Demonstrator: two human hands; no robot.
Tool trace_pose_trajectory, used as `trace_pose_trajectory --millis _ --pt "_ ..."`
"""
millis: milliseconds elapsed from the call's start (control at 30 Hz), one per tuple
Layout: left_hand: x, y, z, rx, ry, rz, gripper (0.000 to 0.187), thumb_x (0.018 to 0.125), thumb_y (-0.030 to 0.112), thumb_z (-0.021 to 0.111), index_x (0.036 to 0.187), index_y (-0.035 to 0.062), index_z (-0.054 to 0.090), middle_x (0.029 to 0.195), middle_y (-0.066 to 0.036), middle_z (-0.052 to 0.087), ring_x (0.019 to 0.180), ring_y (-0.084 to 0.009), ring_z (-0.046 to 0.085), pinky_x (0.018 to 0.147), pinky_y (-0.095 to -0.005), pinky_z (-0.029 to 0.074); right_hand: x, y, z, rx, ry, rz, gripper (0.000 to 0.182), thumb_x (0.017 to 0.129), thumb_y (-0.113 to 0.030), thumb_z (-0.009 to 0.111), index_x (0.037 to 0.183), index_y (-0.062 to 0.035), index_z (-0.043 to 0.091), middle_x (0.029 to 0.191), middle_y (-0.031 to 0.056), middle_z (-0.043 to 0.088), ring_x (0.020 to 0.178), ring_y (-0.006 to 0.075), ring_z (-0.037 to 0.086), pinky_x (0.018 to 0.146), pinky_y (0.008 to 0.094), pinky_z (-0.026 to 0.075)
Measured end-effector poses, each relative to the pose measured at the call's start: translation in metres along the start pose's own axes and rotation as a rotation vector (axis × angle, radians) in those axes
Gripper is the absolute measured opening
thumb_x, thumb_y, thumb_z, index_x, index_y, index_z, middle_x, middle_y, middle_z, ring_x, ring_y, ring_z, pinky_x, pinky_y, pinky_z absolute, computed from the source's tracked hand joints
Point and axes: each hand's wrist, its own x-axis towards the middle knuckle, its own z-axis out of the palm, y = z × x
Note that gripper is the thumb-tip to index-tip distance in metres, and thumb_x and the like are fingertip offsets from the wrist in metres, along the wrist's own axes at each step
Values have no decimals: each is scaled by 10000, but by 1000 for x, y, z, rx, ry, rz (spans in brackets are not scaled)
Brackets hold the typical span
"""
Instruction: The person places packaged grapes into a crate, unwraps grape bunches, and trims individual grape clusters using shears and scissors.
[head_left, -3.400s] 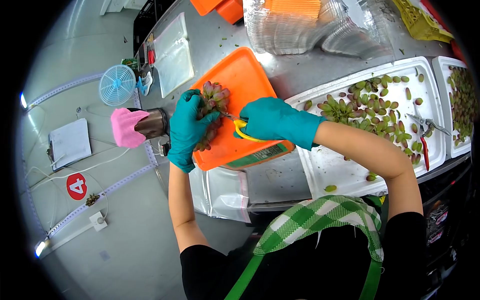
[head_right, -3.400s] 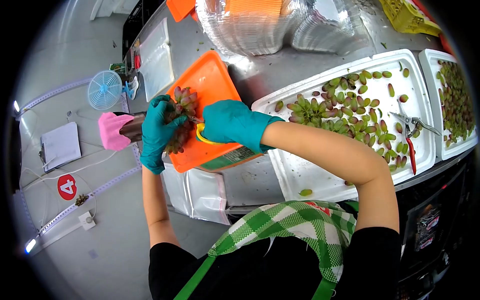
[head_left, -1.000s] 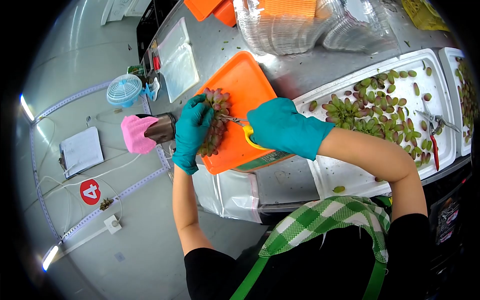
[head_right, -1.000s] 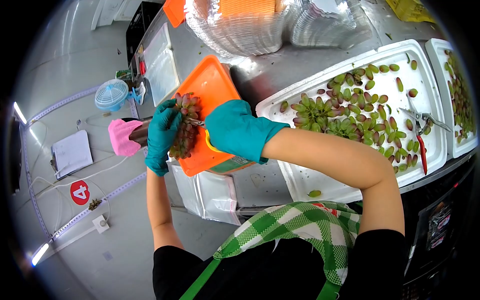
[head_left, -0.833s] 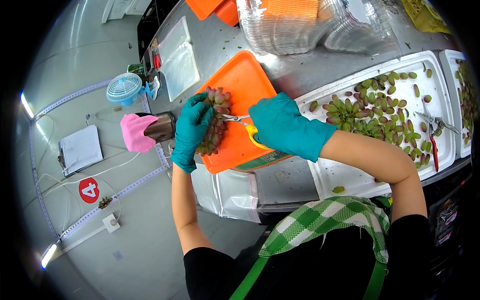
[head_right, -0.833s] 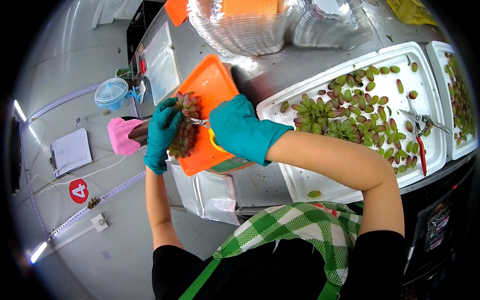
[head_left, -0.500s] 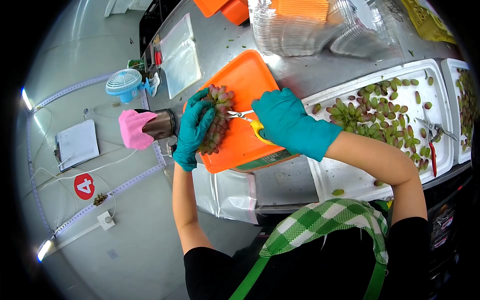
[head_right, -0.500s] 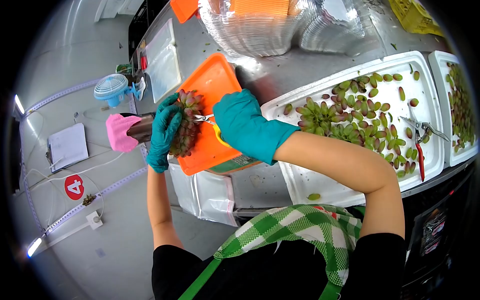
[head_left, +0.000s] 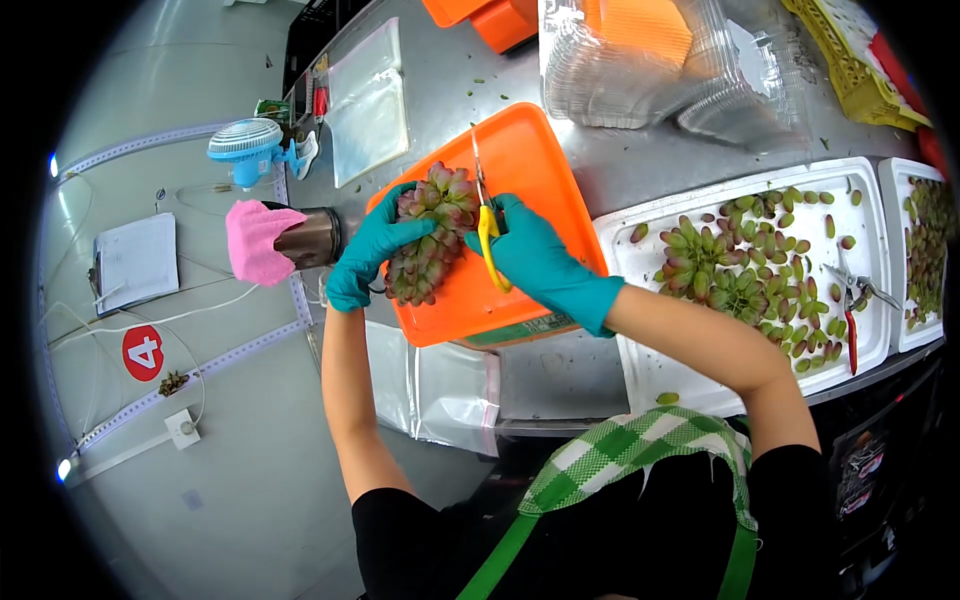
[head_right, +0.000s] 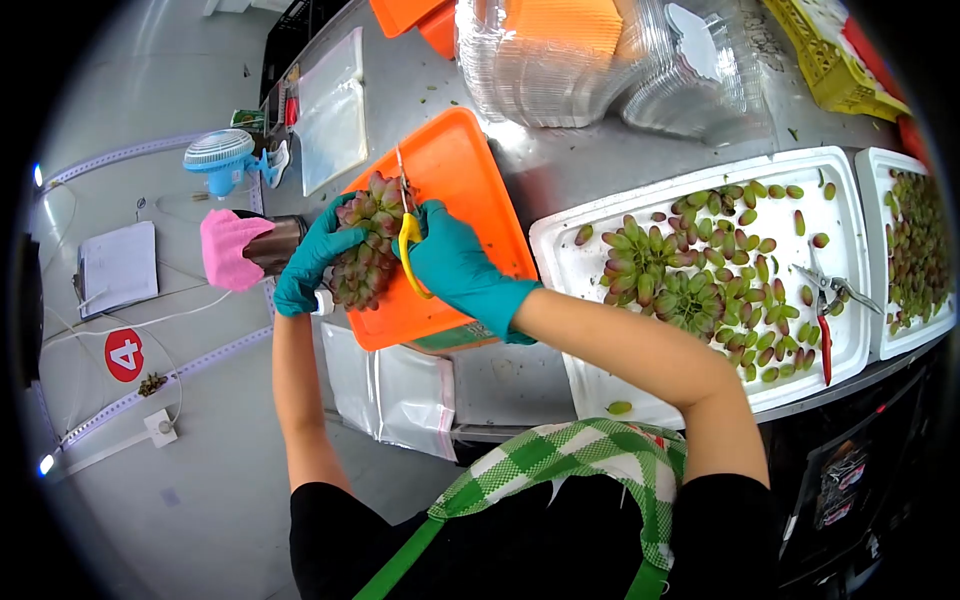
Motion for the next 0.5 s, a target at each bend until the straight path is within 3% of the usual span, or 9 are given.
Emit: trace_pose_trajectory --millis 133,233,333,367,433,500 --pt "6 -9 -6 -129 -31 20 497 721 151 666 1152 28 450 1075 -59 536 969 -143 522 854 -273 416 2 0 18 234 79 17 310 787 -170 621 1005 -23 456 834 62 537 765 130 510 657 287 426" --pt "-7 -14 -3 -269 -70 51 437 792 204 581 1171 38 440 1096 -71 535 981 -158 531 865 -279 418 -8 -10 24 243 118 -133 324 793 -170 615 1039 -27 459 835 66 544 754 118 512 662 277 427" --pt "-24 -31 16 -685 5 51 472 824 273 533 1216 45 405 1141 -85 517 1021 -183 520 881 -297 420 -16 -28 21 96 59 -226 351 794 -175 614 1078 -39 459 859 82 564 752 123 534 663 275 431" --pt "-31 -33 29 -718 63 96 466 829 315 515 1200 49 420 1089 -73 538 969 -180 541 859 -298 437 -25 -38 11 -3 12 -272 385 797 -164 604 1129 -52 447 878 94 581 762 125 553 673 273 441" --pt "-47 -24 65 -834 147 192 481 835 366 496 1194 54 428 1039 -61 555 911 -172 561 830 -297 460 -39 -50 -11 -112 43 -481 401 757 -135 588 1131 -77 455 893 146 587 779 303 589 657 357 468" --pt "-63 -11 105 -929 179 273 519 842 397 471 1221 49 399 1106 -81 521 967 -190 537 845 -318 452 -58 -62 -34 -191 94 -638 396 739 -116 603 1118 -100 491 883 122 592 775 274 596 656 334 479"
